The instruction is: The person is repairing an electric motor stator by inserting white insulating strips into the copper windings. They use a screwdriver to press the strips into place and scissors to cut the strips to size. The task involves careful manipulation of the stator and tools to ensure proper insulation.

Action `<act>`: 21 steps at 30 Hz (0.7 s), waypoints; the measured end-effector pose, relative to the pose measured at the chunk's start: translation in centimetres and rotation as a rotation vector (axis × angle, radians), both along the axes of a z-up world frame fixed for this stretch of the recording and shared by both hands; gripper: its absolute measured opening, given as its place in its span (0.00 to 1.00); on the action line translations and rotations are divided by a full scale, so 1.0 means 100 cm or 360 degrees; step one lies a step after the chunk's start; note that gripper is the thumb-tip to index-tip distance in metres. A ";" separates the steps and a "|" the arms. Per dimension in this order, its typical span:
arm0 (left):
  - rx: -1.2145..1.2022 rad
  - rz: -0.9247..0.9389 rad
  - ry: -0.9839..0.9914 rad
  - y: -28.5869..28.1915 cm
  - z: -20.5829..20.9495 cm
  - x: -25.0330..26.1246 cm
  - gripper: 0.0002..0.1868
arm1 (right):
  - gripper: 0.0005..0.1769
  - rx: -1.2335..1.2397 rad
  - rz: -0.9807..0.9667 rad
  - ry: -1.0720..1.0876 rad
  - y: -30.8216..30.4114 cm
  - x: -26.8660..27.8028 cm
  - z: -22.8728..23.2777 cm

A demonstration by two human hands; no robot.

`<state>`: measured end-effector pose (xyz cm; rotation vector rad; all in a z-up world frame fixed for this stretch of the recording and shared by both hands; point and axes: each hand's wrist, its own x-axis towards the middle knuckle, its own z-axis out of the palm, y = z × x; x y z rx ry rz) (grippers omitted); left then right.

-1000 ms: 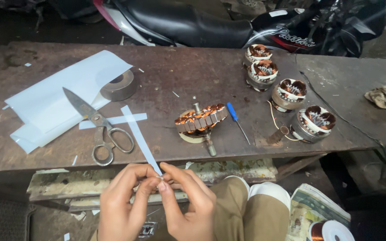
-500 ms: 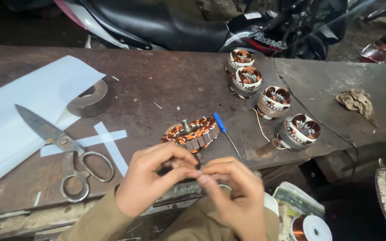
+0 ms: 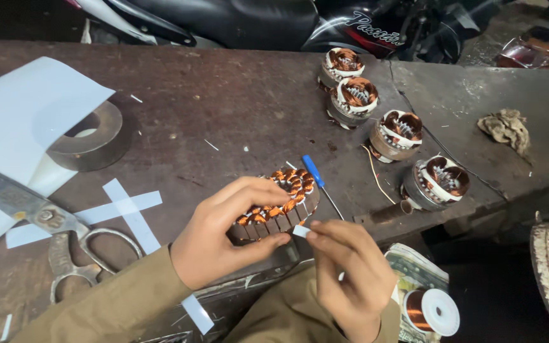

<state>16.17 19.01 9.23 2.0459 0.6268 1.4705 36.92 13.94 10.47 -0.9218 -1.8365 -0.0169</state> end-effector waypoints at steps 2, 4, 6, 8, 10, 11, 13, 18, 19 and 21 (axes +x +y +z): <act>0.0063 -0.0005 -0.0024 0.002 -0.005 0.000 0.23 | 0.16 0.0129 -0.0031 -0.0079 0.005 -0.001 -0.001; 0.0103 0.0013 -0.0041 0.002 -0.009 0.001 0.22 | 0.16 0.0198 -0.0017 -0.0132 0.009 -0.002 -0.003; 0.0136 0.0036 -0.0056 0.002 -0.010 0.003 0.23 | 0.16 0.0222 0.0026 -0.0163 0.012 0.002 -0.003; 0.0171 0.0067 -0.0044 0.003 -0.011 0.004 0.23 | 0.16 0.0213 0.0119 -0.0173 0.015 0.007 -0.004; 0.0167 0.0082 -0.0037 0.002 -0.011 0.004 0.22 | 0.16 0.0193 0.0177 -0.0143 0.016 0.010 -0.008; 0.0146 0.0080 -0.0036 0.002 -0.011 0.003 0.22 | 0.16 0.0178 0.0188 -0.0108 0.017 0.010 -0.010; 0.0134 0.0084 -0.0027 0.001 -0.011 0.003 0.22 | 0.16 0.0157 0.0217 -0.0056 0.019 0.011 -0.014; 0.0136 0.0079 -0.0023 0.004 -0.011 0.003 0.22 | 0.16 0.0109 0.0290 -0.0003 0.023 0.018 -0.015; 0.0141 0.0080 -0.0023 0.004 -0.011 0.004 0.22 | 0.16 0.0109 0.0311 -0.0016 0.024 0.019 -0.015; 0.0151 0.0082 -0.0023 0.004 -0.012 0.003 0.21 | 0.16 0.0109 0.0354 -0.0042 0.025 0.019 -0.014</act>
